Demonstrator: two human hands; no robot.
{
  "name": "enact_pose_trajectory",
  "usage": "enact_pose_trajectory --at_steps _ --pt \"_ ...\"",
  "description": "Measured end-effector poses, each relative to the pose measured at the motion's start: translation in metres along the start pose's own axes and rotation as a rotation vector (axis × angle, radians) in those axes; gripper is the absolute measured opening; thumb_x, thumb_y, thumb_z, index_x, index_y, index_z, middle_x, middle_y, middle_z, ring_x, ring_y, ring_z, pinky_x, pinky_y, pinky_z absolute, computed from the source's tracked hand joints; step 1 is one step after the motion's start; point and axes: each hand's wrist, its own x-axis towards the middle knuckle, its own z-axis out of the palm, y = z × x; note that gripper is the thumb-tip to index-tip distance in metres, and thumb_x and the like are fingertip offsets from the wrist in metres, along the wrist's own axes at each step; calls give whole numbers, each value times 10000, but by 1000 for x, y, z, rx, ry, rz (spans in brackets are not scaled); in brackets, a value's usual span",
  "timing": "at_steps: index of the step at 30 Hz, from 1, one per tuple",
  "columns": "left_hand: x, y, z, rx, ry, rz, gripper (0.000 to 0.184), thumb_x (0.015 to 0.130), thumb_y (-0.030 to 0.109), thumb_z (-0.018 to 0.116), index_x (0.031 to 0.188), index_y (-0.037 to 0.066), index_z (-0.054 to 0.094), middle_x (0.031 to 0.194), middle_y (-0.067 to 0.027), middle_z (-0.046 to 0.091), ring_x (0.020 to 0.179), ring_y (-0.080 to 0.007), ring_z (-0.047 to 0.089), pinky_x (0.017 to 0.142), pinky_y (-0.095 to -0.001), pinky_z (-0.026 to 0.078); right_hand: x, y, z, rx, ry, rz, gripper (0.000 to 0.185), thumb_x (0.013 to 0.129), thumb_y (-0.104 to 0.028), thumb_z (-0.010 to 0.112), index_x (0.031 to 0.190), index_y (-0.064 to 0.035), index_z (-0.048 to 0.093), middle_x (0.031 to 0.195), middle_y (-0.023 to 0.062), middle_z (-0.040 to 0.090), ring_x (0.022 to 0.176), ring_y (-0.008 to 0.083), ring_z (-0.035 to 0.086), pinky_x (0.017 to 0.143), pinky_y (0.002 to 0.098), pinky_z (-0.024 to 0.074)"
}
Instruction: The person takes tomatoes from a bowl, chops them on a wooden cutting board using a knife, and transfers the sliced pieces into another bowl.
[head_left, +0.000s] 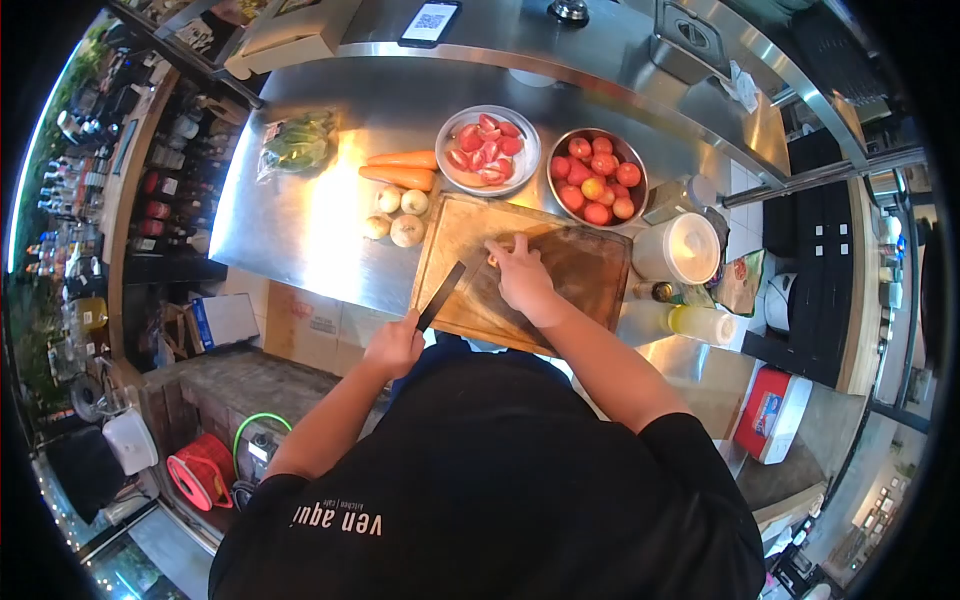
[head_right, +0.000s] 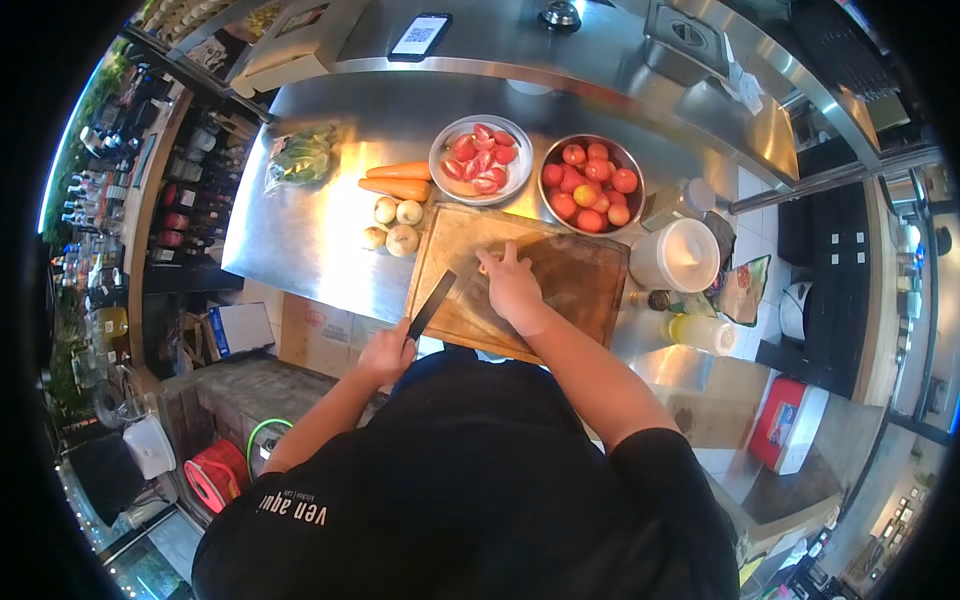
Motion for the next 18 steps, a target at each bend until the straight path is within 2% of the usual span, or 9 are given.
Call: enact_pose_trajectory --at_steps 2,4,8,10,11,13,15,17,18 --pt "-1 -1 -8 -12 37 2 304 1040 223 589 1262 22 538 934 -346 737 920 -596 695 858 -702 528 15 -1 9 -36 0 -55 646 875 -16 740 1469 -254 649 1446 240 482 1198 532 649 990 558 621" --pt "-1 -5 -13 -24 74 5 290 1042 223 585 1243 18 542 931 -346 735 918 -596 693 850 -702 525 25 -1 12 -83 -65 -117 380 897 -25 714 1243 -183 732 1365 229 546 1130 489 672 959 552 622" --pt "1 -27 -12 -76 116 4 268 1040 207 590 1226 18 549 917 -338 734 916 -591 693 835 -703 521 66 29 19 -12 -157 -153 249 901 -26 713 1116 -153 708 1266 239 593 1138 451 690 896 516 612" --pt "1 -32 -13 -86 128 7 261 1039 200 594 1220 19 547 915 -335 734 914 -589 693 830 -702 520 89 38 18 6 -101 -194 190 920 -34 710 1085 -122 677 1185 216 650 1042 376 748 778 460 598" --pt "1 -34 -14 -92 127 5 255 1037 196 598 1214 19 545 916 -333 735 915 -587 694 829 -701 520 95 31 1 3 -98 -193 190 920 -34 710 1085 -122 677 1185 216 650 1042 376 748 778 460 598" --pt "3 -35 -17 -98 130 5 250 1035 191 603 1207 20 544 917 -330 737 915 -585 695 828 -699 519 107 5 -47 559 -390 103 167 934 -76 740 1082 -79 664 1126 206 689 907 323 771 686 425 579" --pt "5 -33 -20 -62 128 -9 245 1034 193 605 1196 21 542 910 -325 737 909 -581 698 826 -697 522 135 -1 -57 681 -165 -38 277 938 -114 777 1194 -71 681 1078 184 715 752 272 747 635 399 585" --pt "9 -32 -21 -79 120 15 252 1033 199 605 1202 24 542 905 -324 736 906 -580 698 827 -697 524 149 -2 -74 760 60 -158 498 909 -170 833 1378 -124 672 1255 212 706 964 312 767 851 421 633" --pt "12 -32 -21 -95 112 34 259 1033 205 606 1208 26 541 900 -323 735 903 -579 699 827 -697 527 155 3 -79 762 69 -153 498 909 -170 833 1378 -124 672 1255 212 706 964 312 767 851 421 633"
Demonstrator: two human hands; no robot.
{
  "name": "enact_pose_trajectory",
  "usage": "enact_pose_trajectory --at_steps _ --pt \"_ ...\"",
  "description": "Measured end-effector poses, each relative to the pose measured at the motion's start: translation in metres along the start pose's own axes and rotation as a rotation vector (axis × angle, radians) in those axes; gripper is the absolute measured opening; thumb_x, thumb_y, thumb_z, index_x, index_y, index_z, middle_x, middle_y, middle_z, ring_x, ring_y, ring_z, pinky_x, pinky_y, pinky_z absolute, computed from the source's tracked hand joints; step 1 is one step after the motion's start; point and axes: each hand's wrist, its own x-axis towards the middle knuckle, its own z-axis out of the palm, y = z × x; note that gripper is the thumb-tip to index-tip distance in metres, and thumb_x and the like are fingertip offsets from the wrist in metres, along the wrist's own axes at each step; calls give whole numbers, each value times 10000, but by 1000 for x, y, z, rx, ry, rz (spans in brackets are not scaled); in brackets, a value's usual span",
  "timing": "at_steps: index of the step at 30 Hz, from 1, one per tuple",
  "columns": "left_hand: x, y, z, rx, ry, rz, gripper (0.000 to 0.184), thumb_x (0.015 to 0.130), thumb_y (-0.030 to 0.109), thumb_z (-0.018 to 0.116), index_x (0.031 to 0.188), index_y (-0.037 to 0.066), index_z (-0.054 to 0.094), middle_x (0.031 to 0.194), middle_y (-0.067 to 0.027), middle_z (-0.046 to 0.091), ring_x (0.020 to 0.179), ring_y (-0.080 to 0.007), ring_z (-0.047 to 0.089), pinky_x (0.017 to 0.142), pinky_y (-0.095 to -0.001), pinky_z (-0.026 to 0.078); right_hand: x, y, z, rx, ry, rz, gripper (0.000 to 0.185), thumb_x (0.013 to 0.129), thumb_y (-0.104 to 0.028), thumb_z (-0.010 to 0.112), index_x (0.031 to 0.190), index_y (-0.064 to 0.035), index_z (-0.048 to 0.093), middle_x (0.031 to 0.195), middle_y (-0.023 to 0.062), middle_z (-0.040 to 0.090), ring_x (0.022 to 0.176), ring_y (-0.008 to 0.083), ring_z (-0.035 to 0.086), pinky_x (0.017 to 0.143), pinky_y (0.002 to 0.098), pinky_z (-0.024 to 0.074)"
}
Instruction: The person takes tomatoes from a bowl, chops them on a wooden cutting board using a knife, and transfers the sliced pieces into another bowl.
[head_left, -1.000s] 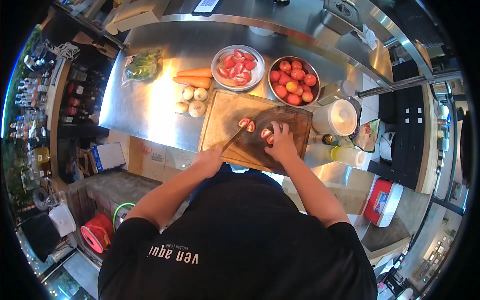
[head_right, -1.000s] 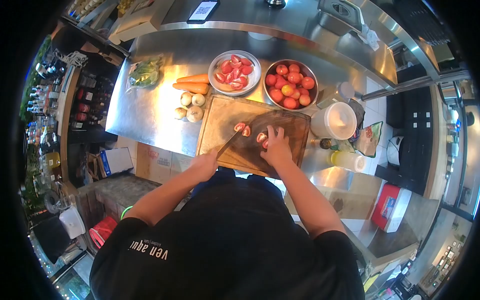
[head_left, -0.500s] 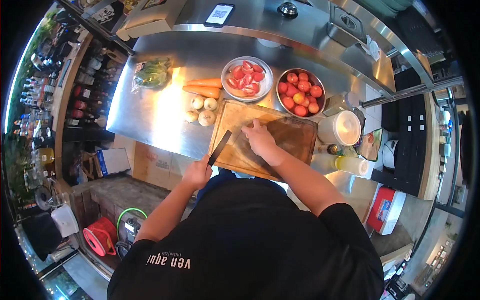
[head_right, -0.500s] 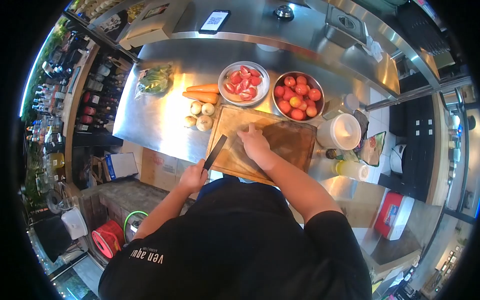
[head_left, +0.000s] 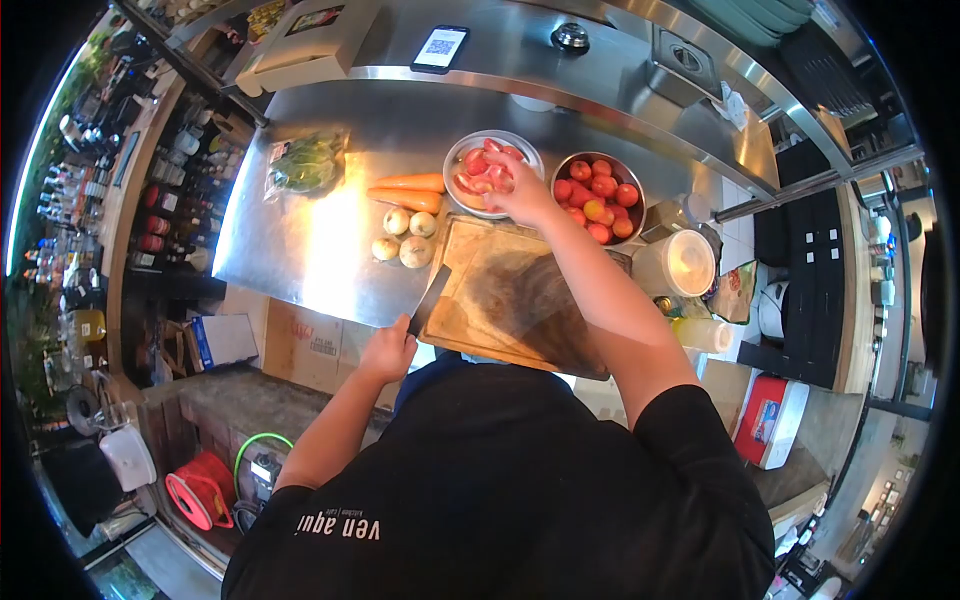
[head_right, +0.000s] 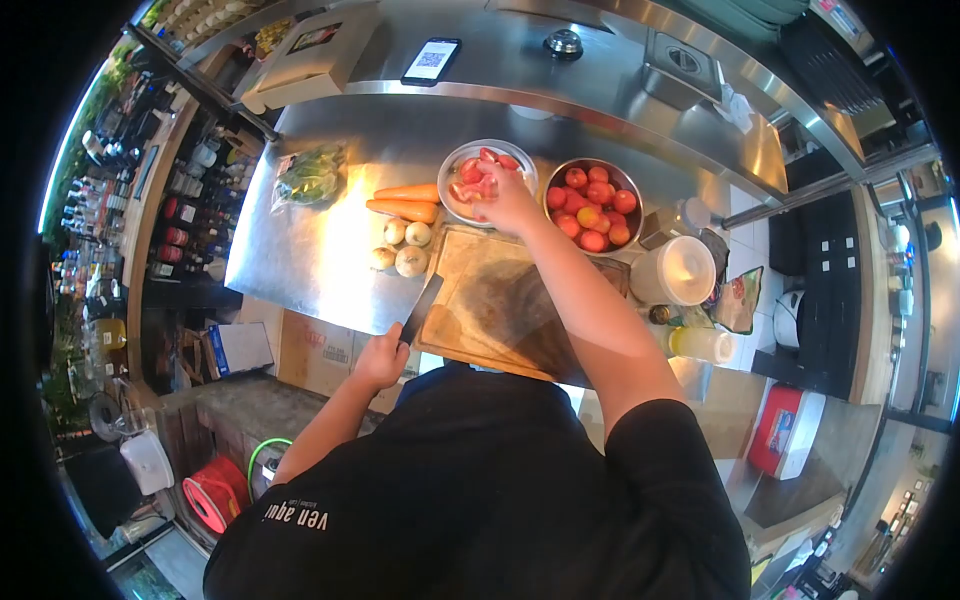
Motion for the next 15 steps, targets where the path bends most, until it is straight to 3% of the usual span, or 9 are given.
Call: enact_pose_trajectory --at_steps 2,3,5,7,8,10,15 --pt "4 3 1 46 -8 15 267 1031 211 608 1213 29 539 892 -325 732 894 -580 698 823 -698 529 4 1 -20 -592 407 -351 701 894 -254 856 1547 -186 611 1504 207 619 1272 378 683 1121 464 555" --pt "4 4 2 89 -12 18 275 1029 216 610 1219 31 537 883 -326 730 886 -581 698 819 -698 531 -6 -1 -34 -596 415 -349 701 894 -254 856 1547 -186 611 1504 207 619 1272 378 683 1121 464 555" --pt "4 7 4 82 -16 35 290 1028 218 612 1234 29 535 875 -330 726 880 -582 698 814 -698 533 -40 -6 -66 -854 465 50 831 872 -383 874 1626 -255 552 1675 168 489 1496 456 495 1269 543 413" --pt "4 8 7 74 -14 50 305 1027 221 615 1248 27 533 867 -333 722 875 -584 698 809 -698 535 -76 -6 -87 -1011 499 309 913 877 -531 847 1683 -316 477 1687 145 484 1518 504 457 1264 608 397" --pt "4 6 10 55 -21 55 298 1026 215 614 1240 22 538 861 -337 718 871 -585 697 805 -697 535 -85 -2 -97 -1010 506 308 913 877 -531 847 1683 -316 477 1687 145 484 1518 504 457 1264 608 397" --pt "5 8 12 41 -29 67 290 1024 208 612 1232 17 544 854 -341 715 867 -586 696 801 -696 534 -96 12 -112 -814 349 466 954 869 -654 816 1692 -344 445 1697 142 473 1524 528 435 1268 647 368" --pt "6 20 14 8 -76 68 255 1029 213 606 1177 11 559 896 -344 716 901 -594 683 813 -675 522 -103 14 -115 -967 264 473 955 882 -717 792 1684 -324 452 1684 123 509 1512 511 457 1250 632 387"
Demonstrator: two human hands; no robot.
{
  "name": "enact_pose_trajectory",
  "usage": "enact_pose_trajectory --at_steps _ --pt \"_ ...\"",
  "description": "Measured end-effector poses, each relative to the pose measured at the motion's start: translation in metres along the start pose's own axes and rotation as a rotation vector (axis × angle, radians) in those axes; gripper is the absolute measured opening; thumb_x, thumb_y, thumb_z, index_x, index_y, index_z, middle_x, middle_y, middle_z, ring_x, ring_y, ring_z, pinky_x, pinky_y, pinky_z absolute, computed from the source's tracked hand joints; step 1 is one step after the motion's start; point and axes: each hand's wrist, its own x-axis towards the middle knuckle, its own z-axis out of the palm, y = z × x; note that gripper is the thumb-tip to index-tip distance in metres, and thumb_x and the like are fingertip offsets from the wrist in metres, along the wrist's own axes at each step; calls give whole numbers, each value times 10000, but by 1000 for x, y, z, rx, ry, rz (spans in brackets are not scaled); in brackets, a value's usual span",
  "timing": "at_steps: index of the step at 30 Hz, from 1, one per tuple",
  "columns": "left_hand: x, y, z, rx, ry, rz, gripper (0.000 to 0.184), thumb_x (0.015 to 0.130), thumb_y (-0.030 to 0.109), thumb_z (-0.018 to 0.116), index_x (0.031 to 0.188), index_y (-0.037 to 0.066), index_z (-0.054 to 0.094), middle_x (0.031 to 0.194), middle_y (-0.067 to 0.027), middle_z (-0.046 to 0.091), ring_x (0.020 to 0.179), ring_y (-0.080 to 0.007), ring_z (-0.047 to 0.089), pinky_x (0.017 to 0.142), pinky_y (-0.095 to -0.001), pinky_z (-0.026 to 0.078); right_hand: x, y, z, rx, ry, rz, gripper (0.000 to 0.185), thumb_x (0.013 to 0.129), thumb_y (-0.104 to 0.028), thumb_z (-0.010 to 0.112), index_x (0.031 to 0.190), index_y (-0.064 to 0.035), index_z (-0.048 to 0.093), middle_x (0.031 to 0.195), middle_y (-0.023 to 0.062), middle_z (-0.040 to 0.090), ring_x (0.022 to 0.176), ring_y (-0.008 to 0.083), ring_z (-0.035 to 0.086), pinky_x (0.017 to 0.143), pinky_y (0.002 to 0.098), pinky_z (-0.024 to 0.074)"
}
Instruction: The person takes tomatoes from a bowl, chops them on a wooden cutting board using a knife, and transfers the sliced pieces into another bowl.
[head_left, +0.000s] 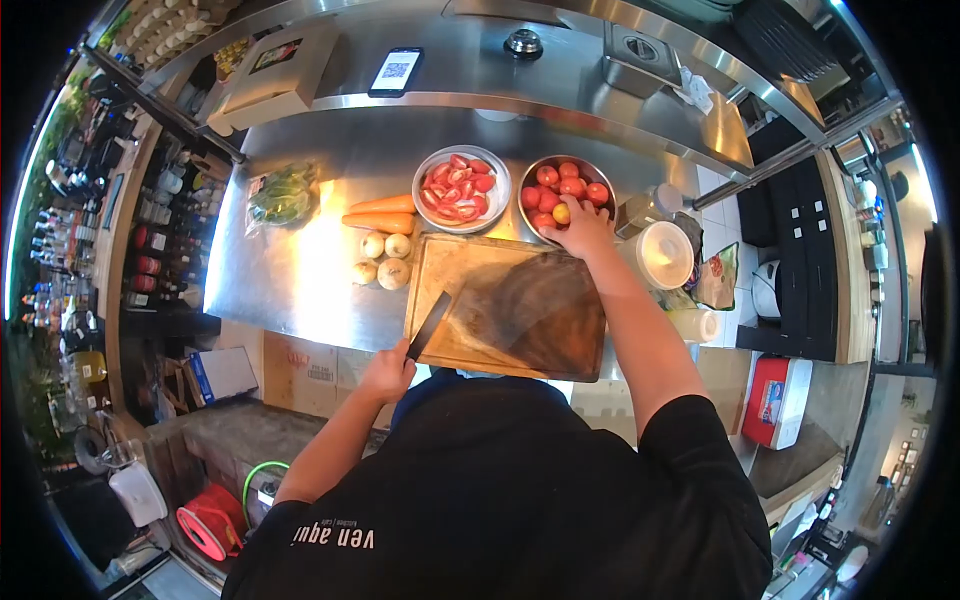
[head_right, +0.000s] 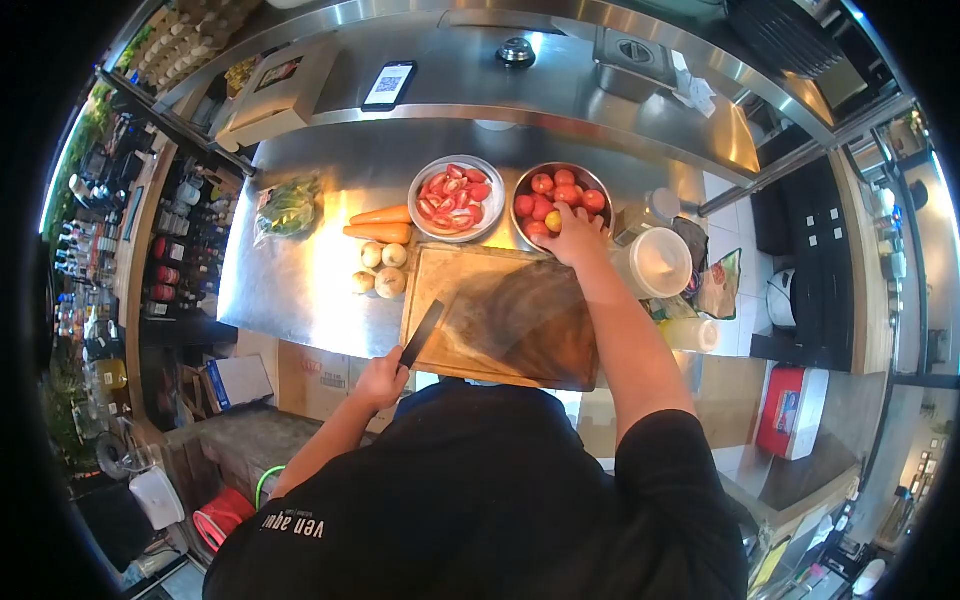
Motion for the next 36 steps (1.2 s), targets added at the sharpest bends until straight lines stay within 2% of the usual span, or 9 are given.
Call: enact_pose_trajectory --at_steps 4,7,9,12,16,20,22,25,36 --pt "7 9 -4 16 -36 25 259 1029 205 609 1181 1 559 881 -345 713 895 -595 681 801 -673 520 6 18 18 8 105 -96 807 919 -685 782 1542 -200 611 1561 123 610 1467 412 512 1195 622 429" --pt "12 12 -2 -4 -13 77 245 1024 182 618 1154 -18 561 851 -329 710 870 -582 687 775 -666 519 9 30 31 67 354 -310 677 885 -538 874 1421 -162 707 1437 115 655 1369 386 577 1145 588 467" --pt "17 10 1 -22 26 96 218 1015 170 602 1121 -15 558 818 -354 690 841 -604 672 769 -686 520 -4 24 24 376 501 -486 562 848 -328 927 1341 -131 743 1269 121 686 1219 362 646 1045 520 531" --pt "20 17 1 -50 64 136 199 1010 148 603 1111 -17 560 806 -348 686 818 -601 668 752 -681 523 -45 5 16 705 274 -543 528 833 -205 914 1316 -95 733 1206 149 703 1127 351 684 969 442 573" --pt "30 30 2 -66 44 143 197 1007 129 604 1123 -22 558 794 -342 682 808 -593 674 747 -673 530 -100 -7 80 793 10 -515 585 839 -201 890 1364 -100 652 1186 143 758 1031 366 736 932 448 593" --pt "38 62 4 28 6 139 237 1025 175 604 1149 -19 548 787 -309 683 810 -557 690 768 -664 529 -127 -5 120 583 8 -551 470 877 -178 859 1311 -136 685 1223 132 766 1148 392 725 966 479 595" --pt "43 79 3 117 -55 87 253 1031 176 588 1196 -10 540 831 -317 699 828 -554 697 787 -671 534 -131 -9 123 537 345 -748 349 909 -135 843 1239 -87 741 1181 137 755 1081 368 746 968 448 606" --pt "49 94 9 190 -120 80 301 1054 225 569 1281 29 547 997 -303 761 970 -526 740 882 -654 574 -130 -11 131 646 333 -739 284 903 -88 837 1180 -67 778 1171 132 752 1093 359 748 958 440 612" --pt "52 112 19 302 -163 92 310 1059 242 590 1286 40 531 1037 -279 777 997 -503 761 878 -628 597 -128 -12 127 734 234 -719 260 869 -53 831 1120 -63 762 1106 119 735 1031 353 738 897 423 617"
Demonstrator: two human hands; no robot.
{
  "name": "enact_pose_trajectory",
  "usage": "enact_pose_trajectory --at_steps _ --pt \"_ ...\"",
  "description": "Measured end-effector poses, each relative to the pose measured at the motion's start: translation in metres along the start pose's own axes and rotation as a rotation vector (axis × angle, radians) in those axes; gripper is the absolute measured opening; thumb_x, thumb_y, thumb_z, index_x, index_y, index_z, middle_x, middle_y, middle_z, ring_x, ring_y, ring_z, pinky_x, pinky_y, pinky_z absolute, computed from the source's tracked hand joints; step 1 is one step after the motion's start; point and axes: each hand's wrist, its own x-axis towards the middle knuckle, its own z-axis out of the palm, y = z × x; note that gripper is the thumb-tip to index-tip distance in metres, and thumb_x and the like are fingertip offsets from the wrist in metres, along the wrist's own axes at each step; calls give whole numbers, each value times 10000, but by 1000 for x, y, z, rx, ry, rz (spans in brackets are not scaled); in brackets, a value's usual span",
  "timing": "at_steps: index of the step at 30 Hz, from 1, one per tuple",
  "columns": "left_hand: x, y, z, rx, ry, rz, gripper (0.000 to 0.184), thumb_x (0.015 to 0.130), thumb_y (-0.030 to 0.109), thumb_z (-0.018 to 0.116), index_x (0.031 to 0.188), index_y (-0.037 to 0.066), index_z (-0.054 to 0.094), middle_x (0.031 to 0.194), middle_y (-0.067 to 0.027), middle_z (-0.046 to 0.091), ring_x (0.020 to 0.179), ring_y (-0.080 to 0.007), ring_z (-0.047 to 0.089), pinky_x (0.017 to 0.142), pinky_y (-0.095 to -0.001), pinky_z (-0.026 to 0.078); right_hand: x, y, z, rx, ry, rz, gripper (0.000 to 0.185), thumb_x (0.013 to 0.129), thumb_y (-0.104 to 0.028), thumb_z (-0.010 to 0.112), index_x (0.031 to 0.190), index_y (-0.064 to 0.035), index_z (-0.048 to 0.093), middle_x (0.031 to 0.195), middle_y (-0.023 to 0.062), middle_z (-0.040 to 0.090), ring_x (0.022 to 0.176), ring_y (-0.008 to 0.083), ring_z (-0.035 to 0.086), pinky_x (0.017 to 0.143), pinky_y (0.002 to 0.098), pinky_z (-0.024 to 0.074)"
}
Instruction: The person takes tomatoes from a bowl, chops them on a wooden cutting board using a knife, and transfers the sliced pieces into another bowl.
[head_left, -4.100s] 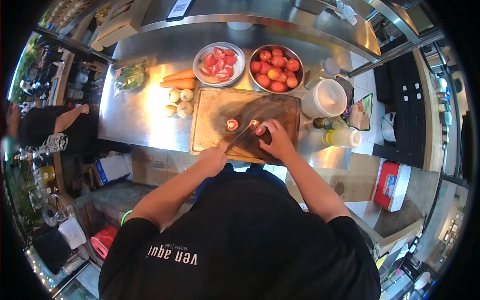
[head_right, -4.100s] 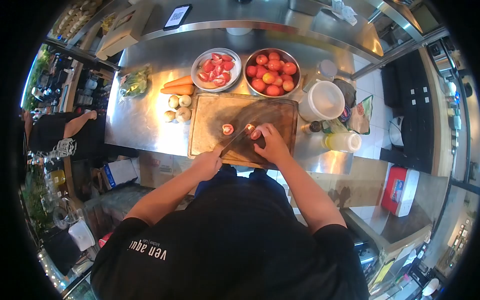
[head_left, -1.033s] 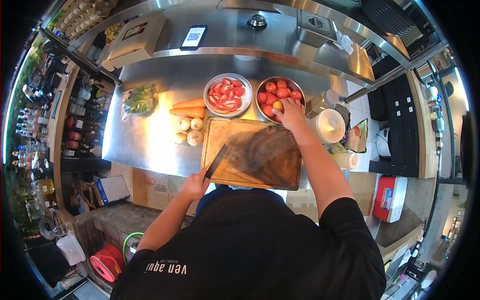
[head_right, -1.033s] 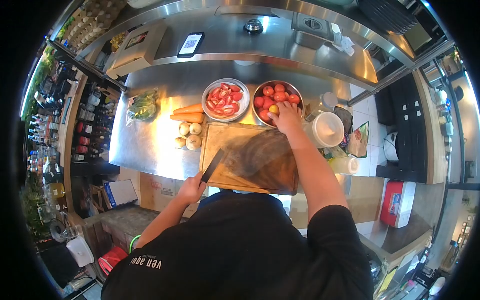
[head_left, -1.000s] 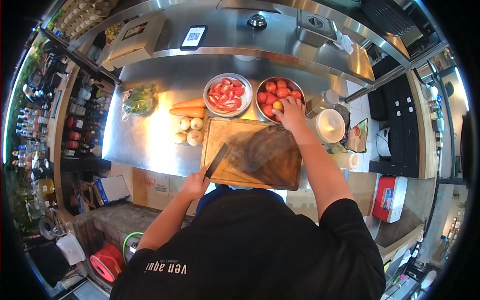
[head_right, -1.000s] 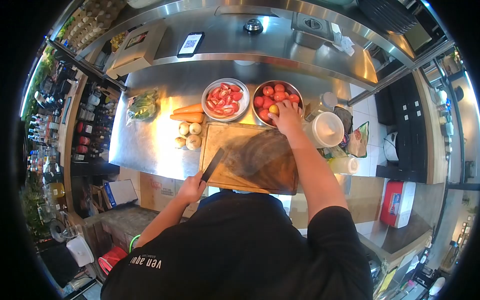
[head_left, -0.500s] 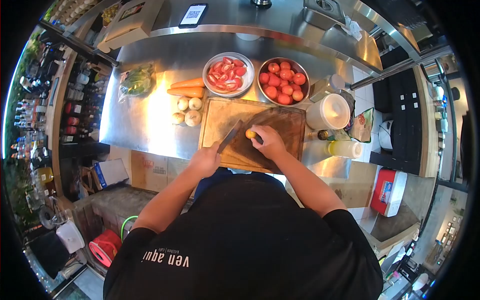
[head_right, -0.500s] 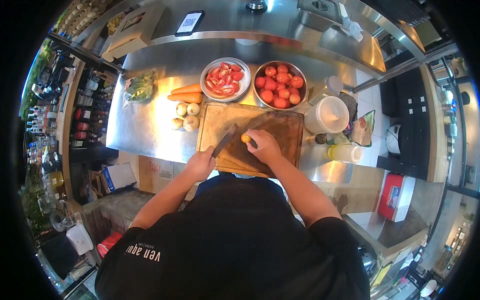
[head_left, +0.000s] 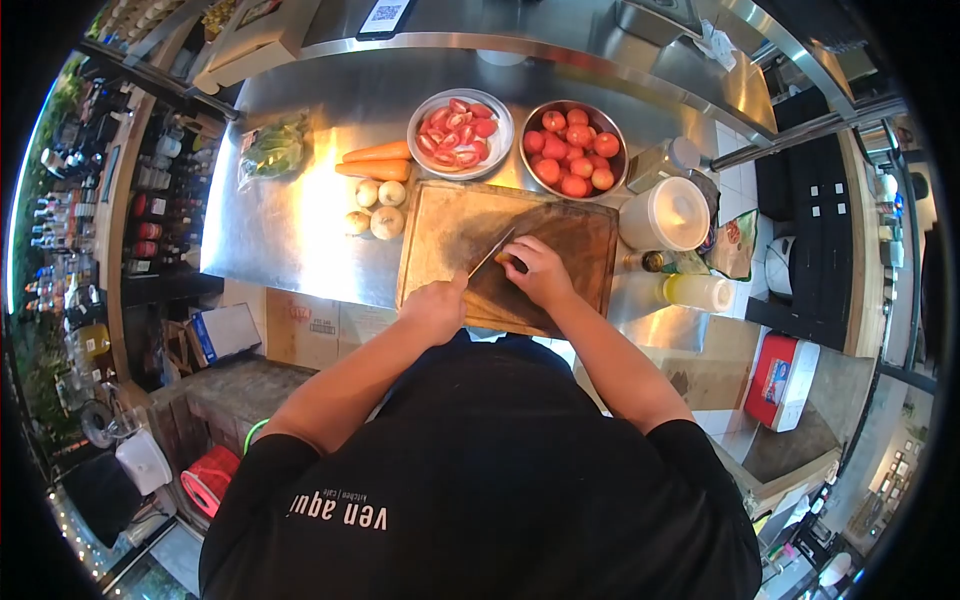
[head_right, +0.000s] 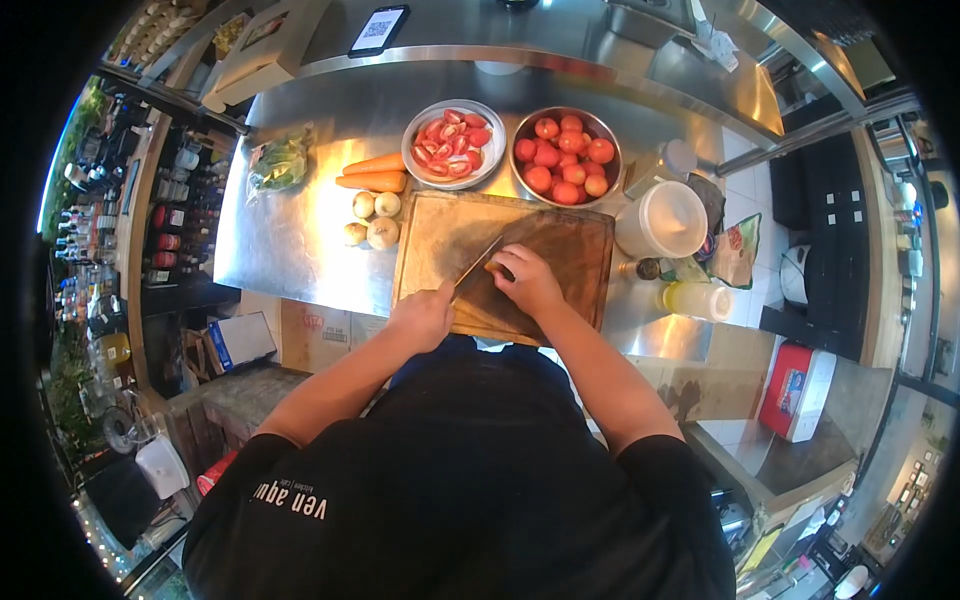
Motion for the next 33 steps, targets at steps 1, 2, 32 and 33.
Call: enact_pose_trajectory --at_steps 1,2,32,33 --pt "2 0 1 5 8 12 311 1060 247 594 1283 40 532 1041 -279 778 1005 -501 763 880 -626 599 0 0 -1 4 -17 -3 260 867 -50 829 1117 -59 758 1102 118 734 1033 352 737 896 422 616" --pt "9 5 -2 5 5 15 311 1060 247 594 1283 40 532 1041 -279 778 1005 -501 763 880 -626 599 0 -1 -3 2 -15 1 260 867 -50 829 1117 -59 758 1102 118 734 1033 352 737 896 422 616" --pt "18 44 11 110 -72 14 243 1077 217 572 1231 39 512 936 -241 779 868 -461 780 754 -603 601 -34 11 -21 -122 20 24 226 901 -35 815 1125 -66 809 1138 97 756 1089 333 743 949 437 616" --pt "20 44 11 115 -69 13 245 1075 212 575 1238 39 515 942 -243 779 889 -462 781 773 -602 604 -34 12 -21 -112 12 48 222 902 -50 814 1122 -77 810 1135 89 755 1097 328 738 959 442 611"
